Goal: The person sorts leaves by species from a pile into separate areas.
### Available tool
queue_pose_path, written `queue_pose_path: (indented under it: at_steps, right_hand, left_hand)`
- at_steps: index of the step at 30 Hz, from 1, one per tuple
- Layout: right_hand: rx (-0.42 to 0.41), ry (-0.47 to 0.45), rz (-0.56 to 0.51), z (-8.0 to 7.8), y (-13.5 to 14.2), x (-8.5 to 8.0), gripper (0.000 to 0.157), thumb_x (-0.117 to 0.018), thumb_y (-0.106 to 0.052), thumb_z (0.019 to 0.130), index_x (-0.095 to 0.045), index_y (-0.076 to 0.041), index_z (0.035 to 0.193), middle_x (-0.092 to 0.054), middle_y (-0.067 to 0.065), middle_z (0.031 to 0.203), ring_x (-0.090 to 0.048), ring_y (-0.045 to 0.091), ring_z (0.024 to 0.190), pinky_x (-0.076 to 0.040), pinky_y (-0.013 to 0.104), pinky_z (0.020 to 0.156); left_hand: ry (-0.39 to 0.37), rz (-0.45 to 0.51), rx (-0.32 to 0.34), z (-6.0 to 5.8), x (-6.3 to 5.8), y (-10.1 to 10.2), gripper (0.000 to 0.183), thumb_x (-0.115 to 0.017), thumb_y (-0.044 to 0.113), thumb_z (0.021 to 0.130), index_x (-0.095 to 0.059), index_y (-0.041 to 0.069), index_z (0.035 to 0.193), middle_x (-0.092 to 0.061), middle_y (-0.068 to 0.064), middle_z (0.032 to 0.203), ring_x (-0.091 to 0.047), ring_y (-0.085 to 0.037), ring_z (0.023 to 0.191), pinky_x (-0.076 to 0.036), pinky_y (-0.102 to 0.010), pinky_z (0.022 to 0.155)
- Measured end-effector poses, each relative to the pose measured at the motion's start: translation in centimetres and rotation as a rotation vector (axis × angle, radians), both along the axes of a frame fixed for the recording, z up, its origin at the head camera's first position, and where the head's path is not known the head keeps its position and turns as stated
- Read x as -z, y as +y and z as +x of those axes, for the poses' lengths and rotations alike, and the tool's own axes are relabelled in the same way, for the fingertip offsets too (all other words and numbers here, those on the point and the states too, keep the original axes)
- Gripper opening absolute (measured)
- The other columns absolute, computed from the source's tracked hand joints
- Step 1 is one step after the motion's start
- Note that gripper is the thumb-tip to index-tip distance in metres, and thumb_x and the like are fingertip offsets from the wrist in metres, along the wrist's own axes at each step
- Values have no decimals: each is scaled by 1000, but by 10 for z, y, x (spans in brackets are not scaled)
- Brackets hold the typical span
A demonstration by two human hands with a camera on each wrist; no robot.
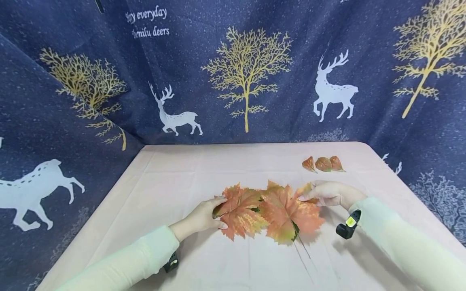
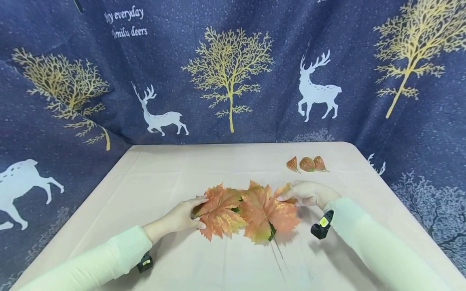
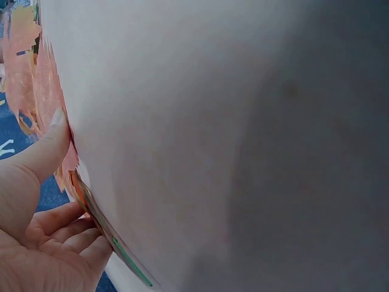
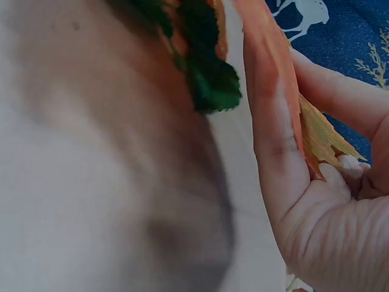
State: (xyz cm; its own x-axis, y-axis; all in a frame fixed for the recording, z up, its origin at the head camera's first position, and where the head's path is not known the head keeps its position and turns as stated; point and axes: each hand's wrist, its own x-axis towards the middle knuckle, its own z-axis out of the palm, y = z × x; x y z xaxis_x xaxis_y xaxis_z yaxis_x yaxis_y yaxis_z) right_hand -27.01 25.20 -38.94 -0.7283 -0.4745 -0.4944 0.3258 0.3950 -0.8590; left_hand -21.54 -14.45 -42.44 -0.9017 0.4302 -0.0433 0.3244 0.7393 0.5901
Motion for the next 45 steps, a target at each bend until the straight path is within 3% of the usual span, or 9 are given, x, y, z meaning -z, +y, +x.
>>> queue_pose_path:
  at_steps: [5, 10, 15, 17, 21, 26, 33, 37, 45]
  right_hand:
    - [-57, 12, -35, -4, 1, -3, 34, -64, -12, 92, -51, -21, 62, -66, -10, 95, -61, 13, 103, -37, 55, 106]
    - [-68, 22, -84, -7, 4, -7, 11, -62, -10, 94, -69, -9, 103, -72, -3, 99, -64, 12, 103, -37, 50, 108]
    - [7, -3, -102, -12, 5, -14, 90, -62, -9, 94, 6, 11, 149, 4, 27, 159, -20, 39, 145, -19, 63, 116]
    - [28, -10, -121, -14, 5, -18, 82, -61, -9, 94, -2, 6, 149, 1, 27, 158, -20, 40, 145, -17, 66, 114]
    - [17, 5, -158, -19, 4, -27, 5, -59, -7, 96, -63, -10, 96, -67, -1, 109, -61, 16, 109, -43, 49, 104]
    - [28, -4, -206, -23, 2, -35, 23, -54, -7, 98, -70, -21, 89, -70, -3, 104, -66, 9, 97, -50, 40, 96]
    - [149, 34, -206, -29, -6, -32, 47, -51, -9, 100, -36, 4, 142, -22, 23, 156, -63, 5, 97, -35, 48, 114]
    - [222, 27, -300, -33, -10, -31, 23, -50, -3, 99, -63, -3, 118, -65, 5, 117, -65, 8, 92, -54, 32, 93]
    - [372, -10, -468, -40, -21, -35, 16, -52, -4, 99, -64, -14, 97, -66, -4, 93, -64, 7, 87, -55, 25, 81]
  left_hand:
    - [12, -15, 9, 0, 0, 0, 80, -83, 25, 76, -46, 1, 142, -42, -16, 150, -38, -39, 138, -35, -52, 112]
    - [19, -15, 19, -1, -1, 0, 80, -83, 25, 75, -46, -1, 141, -43, -18, 149, -39, -40, 137, -35, -53, 112]
    - [8, -8, 12, -1, -3, 0, 80, -84, 24, 75, -46, -1, 141, -44, -19, 148, -40, -40, 136, -35, -53, 112]
    - [5, -7, 10, -1, -3, 0, 80, -84, 24, 75, -46, -2, 141, -44, -19, 148, -40, -40, 136, -35, -53, 112]
    - [1, -12, 4, -1, -4, 0, 80, -84, 24, 75, -46, -2, 141, -44, -19, 148, -40, -40, 136, -35, -53, 112]
    - [-7, -9, -4, -1, -4, 0, 80, -84, 24, 75, -46, -1, 141, -43, -19, 149, -40, -40, 137, -35, -53, 112]
    - [-2, -12, 2, -1, -4, -1, 81, -84, 24, 75, -46, -1, 141, -43, -20, 148, -41, -40, 136, -36, -52, 111]
    - [-1, -7, 12, -1, -3, -1, 81, -84, 23, 75, -45, -2, 141, -43, -20, 148, -41, -40, 136, -37, -52, 111]
    - [6, 0, 18, -1, 0, -3, 80, -84, 23, 75, -46, -3, 141, -43, -20, 148, -41, -41, 136, -37, -52, 111]
